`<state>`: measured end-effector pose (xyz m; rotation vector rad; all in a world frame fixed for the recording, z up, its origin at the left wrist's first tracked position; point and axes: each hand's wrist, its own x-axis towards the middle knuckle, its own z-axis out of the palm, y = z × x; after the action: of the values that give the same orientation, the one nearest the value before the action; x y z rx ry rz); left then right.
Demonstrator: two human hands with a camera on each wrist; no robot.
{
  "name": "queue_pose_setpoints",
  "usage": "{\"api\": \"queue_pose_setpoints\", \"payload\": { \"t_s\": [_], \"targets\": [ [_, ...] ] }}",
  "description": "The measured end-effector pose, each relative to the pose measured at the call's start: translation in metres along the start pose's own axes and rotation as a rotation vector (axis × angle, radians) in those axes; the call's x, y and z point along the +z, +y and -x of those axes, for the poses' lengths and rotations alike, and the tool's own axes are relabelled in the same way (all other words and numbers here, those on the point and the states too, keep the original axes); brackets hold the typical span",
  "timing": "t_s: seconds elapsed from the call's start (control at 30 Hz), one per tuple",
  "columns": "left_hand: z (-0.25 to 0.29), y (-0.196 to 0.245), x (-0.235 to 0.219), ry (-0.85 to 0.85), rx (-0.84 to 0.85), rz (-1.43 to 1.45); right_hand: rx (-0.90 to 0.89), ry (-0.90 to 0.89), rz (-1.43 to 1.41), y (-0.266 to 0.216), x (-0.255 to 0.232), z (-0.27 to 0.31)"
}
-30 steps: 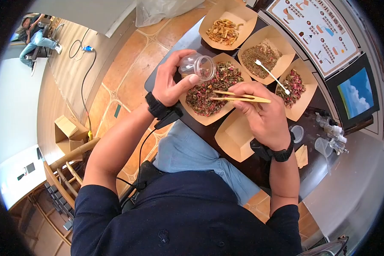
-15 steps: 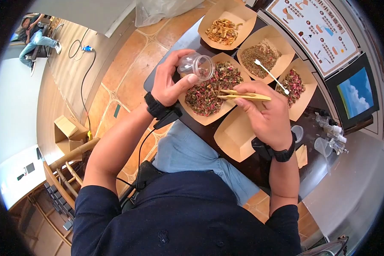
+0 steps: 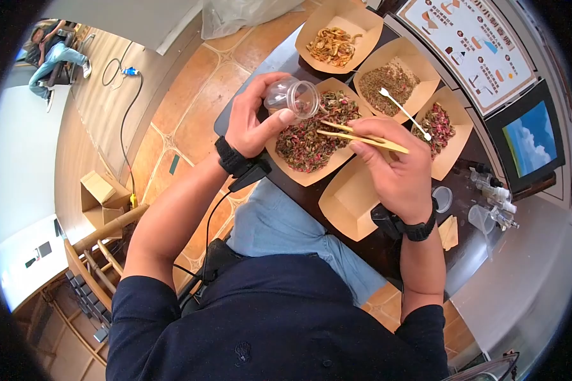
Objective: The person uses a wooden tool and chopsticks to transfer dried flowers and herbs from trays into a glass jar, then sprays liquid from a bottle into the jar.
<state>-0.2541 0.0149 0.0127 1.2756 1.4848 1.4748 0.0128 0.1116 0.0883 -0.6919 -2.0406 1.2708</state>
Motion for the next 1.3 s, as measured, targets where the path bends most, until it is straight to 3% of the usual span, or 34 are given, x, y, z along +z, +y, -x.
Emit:
{"api": "queue_pose_setpoints", "payload": {
  "t_s": [0.2,0.33,0.43,0.67,0.77,0.87,0.93,1.3],
  "targets": [
    [0.0,0.001,-0.002,0.002,0.021,-0.051,0.031,0.179,-0.04,0.003,-0.015,0.0],
    [-0.001,0.001,-0.002,0.004,0.025,-0.061,0.163,0.104,0.071,-0.003,-0.018,0.001],
    [-0.001,0.001,-0.001,-0.003,0.013,-0.038,0.025,0.065,0.104,-0.002,-0.011,-0.002],
    [0.0,0.004,0.0,-0.003,0.018,-0.026,0.024,0.217,0.01,-0.002,-0.013,-0.001],
    [0.0,0.003,0.0,-0.003,0.016,-0.019,0.136,0.149,0.026,-0.005,-0.016,0.001],
    [0.0,0.002,0.0,-0.008,0.009,-0.011,0.107,0.071,0.026,-0.007,-0.013,0.0],
    [0.0,0.001,0.0,-0.002,0.01,-0.001,-0.038,0.032,0.085,-0.009,-0.01,-0.003],
    [0.0,0.001,-0.001,-0.001,0.017,-0.037,-0.124,-0.035,0.13,-0.007,-0.012,-0.003]
  ]
}}
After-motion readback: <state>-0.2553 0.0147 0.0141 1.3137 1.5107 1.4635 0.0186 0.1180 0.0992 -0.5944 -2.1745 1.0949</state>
